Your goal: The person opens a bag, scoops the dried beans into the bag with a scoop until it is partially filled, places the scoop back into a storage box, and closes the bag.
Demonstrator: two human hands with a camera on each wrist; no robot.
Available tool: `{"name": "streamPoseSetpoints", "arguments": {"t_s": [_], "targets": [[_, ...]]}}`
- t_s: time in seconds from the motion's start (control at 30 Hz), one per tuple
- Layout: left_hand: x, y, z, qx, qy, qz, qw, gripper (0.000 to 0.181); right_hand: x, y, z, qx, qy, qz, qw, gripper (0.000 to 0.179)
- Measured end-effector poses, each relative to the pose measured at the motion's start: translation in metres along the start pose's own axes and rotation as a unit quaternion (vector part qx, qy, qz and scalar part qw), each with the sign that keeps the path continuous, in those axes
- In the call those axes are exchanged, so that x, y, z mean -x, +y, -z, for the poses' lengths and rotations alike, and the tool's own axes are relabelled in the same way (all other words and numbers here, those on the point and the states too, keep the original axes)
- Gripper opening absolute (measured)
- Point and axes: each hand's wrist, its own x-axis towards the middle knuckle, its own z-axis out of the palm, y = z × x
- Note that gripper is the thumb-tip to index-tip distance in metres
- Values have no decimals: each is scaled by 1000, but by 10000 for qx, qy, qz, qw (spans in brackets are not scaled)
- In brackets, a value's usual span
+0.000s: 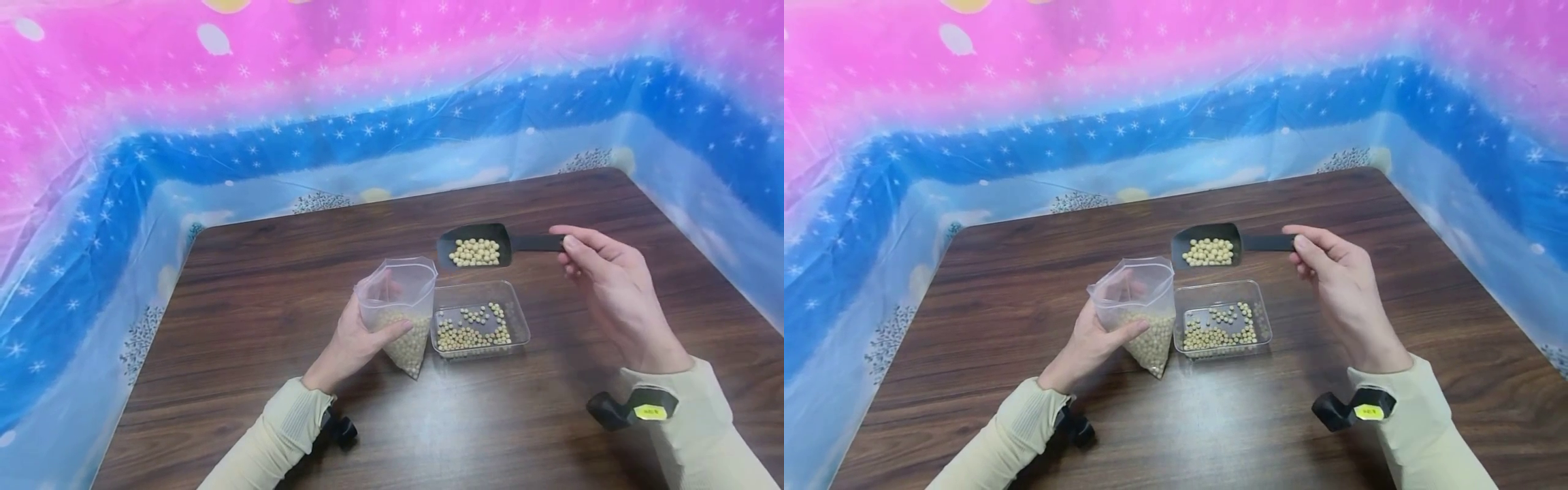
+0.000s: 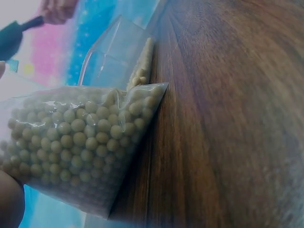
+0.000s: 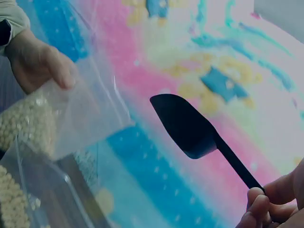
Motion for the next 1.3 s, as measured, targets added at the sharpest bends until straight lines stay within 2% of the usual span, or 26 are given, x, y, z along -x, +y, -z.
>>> {"name": "streamPoseSetpoints", "arguments": {"t_s": [0.07, 0.13, 0.17, 0.27, 0.33, 0.4, 0.53, 0.63, 0.7, 0.8, 0.93, 0.97, 1.03, 1.1, 1.17, 1.3], "targets": [[0, 0, 0, 26, 8, 93, 10000, 79, 3, -5, -14, 452, 59, 347, 9984, 18], [0, 0, 0, 60, 17, 199, 9998, 79, 5, -8, -27, 1034, 148, 723, 9919, 18], [0, 0, -1, 76, 22, 245, 9997, 79, 6, -8, -33, 1371, 240, 889, 9863, 18], [0, -1, -1, 183, 10, 312, 9993, 80, 10, -10, -48, 2459, 460, 1307, 9593, 20], [0, -6, -1, 214, 5, 291, 9993, 80, 11, -11, -55, 2817, 521, 1524, 9459, 21], [0, -15, 0, 241, 7, 264, 9994, 80, 12, -12, -59, 3110, 559, 1721, 9330, 21], [-1, -33, 2, 179, 29, 207, 9996, 81, 14, -13, -63, 3302, 551, 2116, 9182, 20], [-1, -32, 2, 95, 39, 239, 9997, 80, 17, -14, -66, 3460, 513, 2526, 9021, 21], [-2, -33, 2, 46, 43, 209, 9998, 79, 20, -15, -70, 3552, 456, 2891, 8878, 21], [-2, -34, 3, 50, 21, 60, 10000, 78, 24, -18, -80, 3696, 435, 3697, 8514, 17], [-2, -34, 3, 55, -33, -194, 9998, 77, 29, -19, -90, 3929, 791, 4814, 7795, 22], [-2, -35, 3, 40, -40, -235, 9997, 77, 30, -19, -90, 4001, 896, 4954, 7658, 24], [-2, -35, 4, -23, -57, -268, 9996, 78, 30, -18, -84, 4300, 998, 4925, 7501, 25], [-1, -34, 4, -24, -77, -262, 9996, 79, 30, -14, -73, 4657, 961, 4557, 7524, 21], [-1, -34, 5, 9, -132, -261, 9996, 79, 29, -7, -58, 5023, 878, 3958, 7637, 20], [-5, -31, 11, 207, -337, -446, 9982, 73, 27, 17, -29, 5384, 773, 2435, 8030, 20]]}}
